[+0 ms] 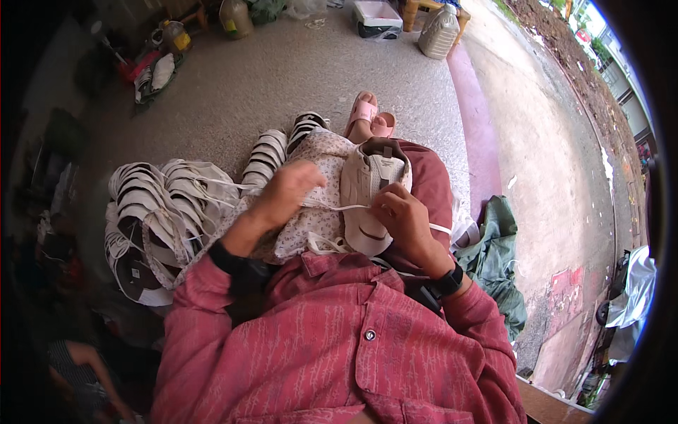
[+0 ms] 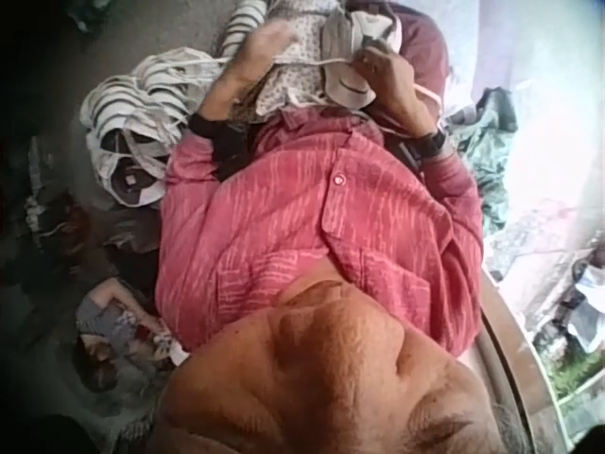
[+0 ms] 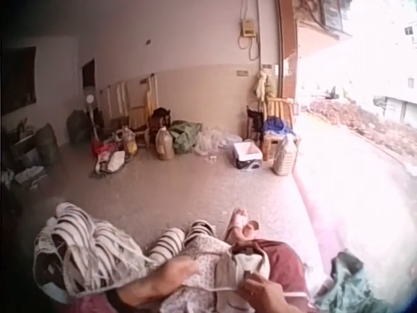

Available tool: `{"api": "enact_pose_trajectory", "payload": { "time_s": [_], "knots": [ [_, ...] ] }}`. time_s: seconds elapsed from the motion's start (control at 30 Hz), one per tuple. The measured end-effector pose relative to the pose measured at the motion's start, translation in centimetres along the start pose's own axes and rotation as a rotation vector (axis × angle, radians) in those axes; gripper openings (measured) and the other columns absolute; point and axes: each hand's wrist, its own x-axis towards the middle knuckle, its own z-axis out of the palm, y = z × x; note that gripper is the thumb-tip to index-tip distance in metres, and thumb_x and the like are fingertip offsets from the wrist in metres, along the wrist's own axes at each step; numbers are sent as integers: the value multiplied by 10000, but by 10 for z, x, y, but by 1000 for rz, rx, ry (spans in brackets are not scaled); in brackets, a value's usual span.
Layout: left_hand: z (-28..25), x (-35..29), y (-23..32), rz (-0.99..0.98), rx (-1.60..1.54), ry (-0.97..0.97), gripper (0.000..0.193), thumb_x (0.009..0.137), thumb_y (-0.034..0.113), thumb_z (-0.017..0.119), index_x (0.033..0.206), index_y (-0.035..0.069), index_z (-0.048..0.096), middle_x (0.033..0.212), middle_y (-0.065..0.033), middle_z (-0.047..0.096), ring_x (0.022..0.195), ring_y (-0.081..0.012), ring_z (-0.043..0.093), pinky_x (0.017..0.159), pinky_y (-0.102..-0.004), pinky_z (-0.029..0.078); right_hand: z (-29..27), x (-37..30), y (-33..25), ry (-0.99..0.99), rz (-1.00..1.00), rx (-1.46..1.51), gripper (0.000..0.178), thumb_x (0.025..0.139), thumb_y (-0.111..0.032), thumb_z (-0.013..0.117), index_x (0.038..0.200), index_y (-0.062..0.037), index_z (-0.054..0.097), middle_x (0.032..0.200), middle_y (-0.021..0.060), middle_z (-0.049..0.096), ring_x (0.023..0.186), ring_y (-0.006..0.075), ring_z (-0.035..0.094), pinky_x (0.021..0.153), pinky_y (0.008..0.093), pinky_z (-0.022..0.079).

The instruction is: The recorder is lacing a white shoe from a large pile of shoes.

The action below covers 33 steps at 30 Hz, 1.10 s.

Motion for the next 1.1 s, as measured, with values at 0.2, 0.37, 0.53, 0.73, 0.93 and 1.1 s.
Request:
{"api": "enact_pose_trajectory", "payload": {
  "time_s": [0.2,0.37,0.53,0.73,0.93,1.1],
  "knots": [
    [53,14,14,-22,137,-149,258,986,235,512,966,20,653,824,-148,658,778,-238,666,712,-350,502,-1,-5,-10,-24,107,236,145,810,-109,739,934,-49,692,992,85,639,700,227,637,623,323,511],
    [60,13,4,-47,143,-177,257,979,236,506,927,21,637,807,-151,645,763,-261,657,690,-363,493,-5,-6,-10,-46,124,297,163,826,-85,734,973,-28,693,994,95,636,719,194,632,631,299,509],
    [70,15,-4,-48,200,-146,247,962,223,512,875,14,611,769,-167,618,726,-301,635,661,-386,480,-3,-6,-1,-29,36,330,153,818,-53,730,962,-20,689,1012,108,650,861,250,671,727,316,534],
    [76,19,-5,12,229,-120,248,935,231,531,837,16,604,726,-199,611,688,-378,619,621,-436,476,-4,-6,3,-41,15,295,142,806,-57,726,943,-30,697,1001,123,657,892,302,672,758,350,538],
    [85,22,1,-31,394,6,244,922,231,545,809,32,630,725,-229,620,701,-456,610,613,-527,474,-1,-3,10,-58,-15,254,151,808,-87,724,953,-48,709,1000,103,669,863,300,677,739,357,542],
    [50,40,35,571,698,113,276,768,191,717,971,59,586,1014,-165,594,881,-369,623,735,-448,498,-11,-1,4,-85,-94,169,151,805,-86,718,953,-58,713,1005,94,675,834,309,677,712,357,544]
  ]
}}
